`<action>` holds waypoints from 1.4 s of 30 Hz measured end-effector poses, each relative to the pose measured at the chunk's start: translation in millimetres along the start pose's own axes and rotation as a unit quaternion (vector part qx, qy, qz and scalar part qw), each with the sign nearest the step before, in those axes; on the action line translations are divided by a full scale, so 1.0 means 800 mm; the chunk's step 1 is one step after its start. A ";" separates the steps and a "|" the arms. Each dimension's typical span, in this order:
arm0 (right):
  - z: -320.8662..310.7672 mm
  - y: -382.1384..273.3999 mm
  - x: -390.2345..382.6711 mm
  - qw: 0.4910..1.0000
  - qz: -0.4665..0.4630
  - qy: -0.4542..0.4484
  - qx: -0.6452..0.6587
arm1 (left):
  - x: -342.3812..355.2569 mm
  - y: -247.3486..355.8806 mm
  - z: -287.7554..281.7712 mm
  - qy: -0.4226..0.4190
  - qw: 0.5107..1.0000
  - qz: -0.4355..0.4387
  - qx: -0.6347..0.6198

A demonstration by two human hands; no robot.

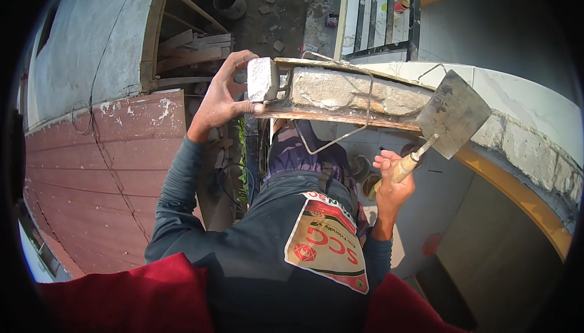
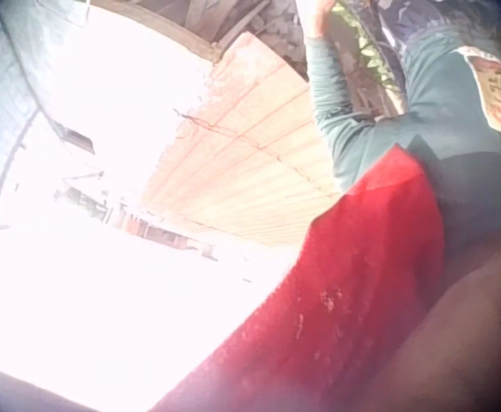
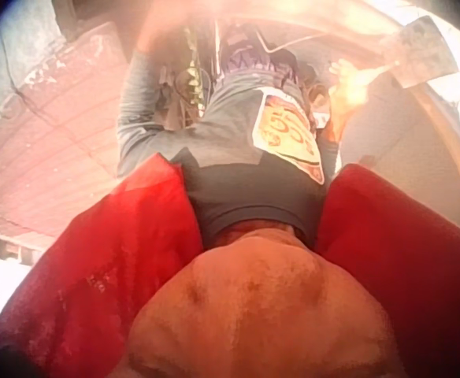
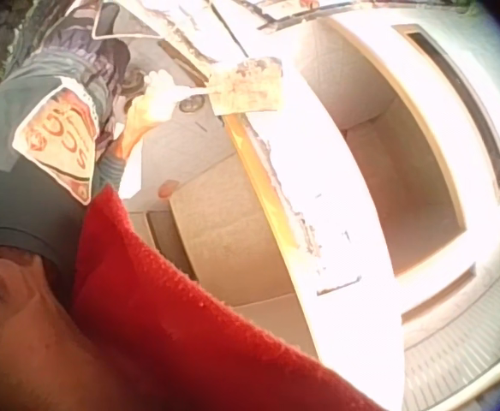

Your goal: The person applies mortar to a brick and then scrapes off the excess mortar using a trowel. The person handles the brick and the trowel, repeatedly turning the brick to apply mortar to multiple sides.

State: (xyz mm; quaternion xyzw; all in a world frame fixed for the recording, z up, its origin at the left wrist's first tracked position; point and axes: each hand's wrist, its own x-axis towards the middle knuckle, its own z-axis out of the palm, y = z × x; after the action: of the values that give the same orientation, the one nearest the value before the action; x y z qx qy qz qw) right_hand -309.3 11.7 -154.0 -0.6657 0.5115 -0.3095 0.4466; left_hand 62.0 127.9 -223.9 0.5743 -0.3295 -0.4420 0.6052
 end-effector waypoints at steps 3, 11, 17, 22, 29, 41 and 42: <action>0.003 0.002 0.001 1.000 0.012 -0.005 0.008 | -0.006 -0.005 0.003 -0.023 0.999 -0.014 0.018; 0.015 0.007 0.008 1.000 0.012 -0.025 0.009 | -0.001 -0.008 0.018 0.008 1.000 -0.026 -0.012; 0.022 0.005 0.007 0.999 0.015 -0.032 0.010 | -0.004 -0.010 0.023 0.014 1.000 -0.007 0.003; 0.025 0.008 0.005 0.999 0.021 -0.023 0.036 | -0.002 0.002 0.033 -0.021 0.998 0.018 0.059; 0.020 0.010 0.004 0.999 0.025 -0.014 0.043 | 0.004 -0.004 0.039 -0.013 0.998 -0.020 0.056; 0.014 0.011 0.005 0.999 0.018 -0.010 0.039 | 0.030 -0.014 0.013 -0.042 0.990 -0.129 -0.035; 0.013 0.012 0.004 0.999 0.020 -0.011 0.039 | 0.031 -0.023 0.011 -0.041 0.990 -0.130 -0.036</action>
State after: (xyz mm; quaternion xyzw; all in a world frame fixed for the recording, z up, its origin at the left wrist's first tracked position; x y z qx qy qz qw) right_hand -303.4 10.4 -167.4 -0.6409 0.5071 -0.3131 0.4838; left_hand 61.2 102.5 -244.0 0.5720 -0.2601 -0.5516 0.5486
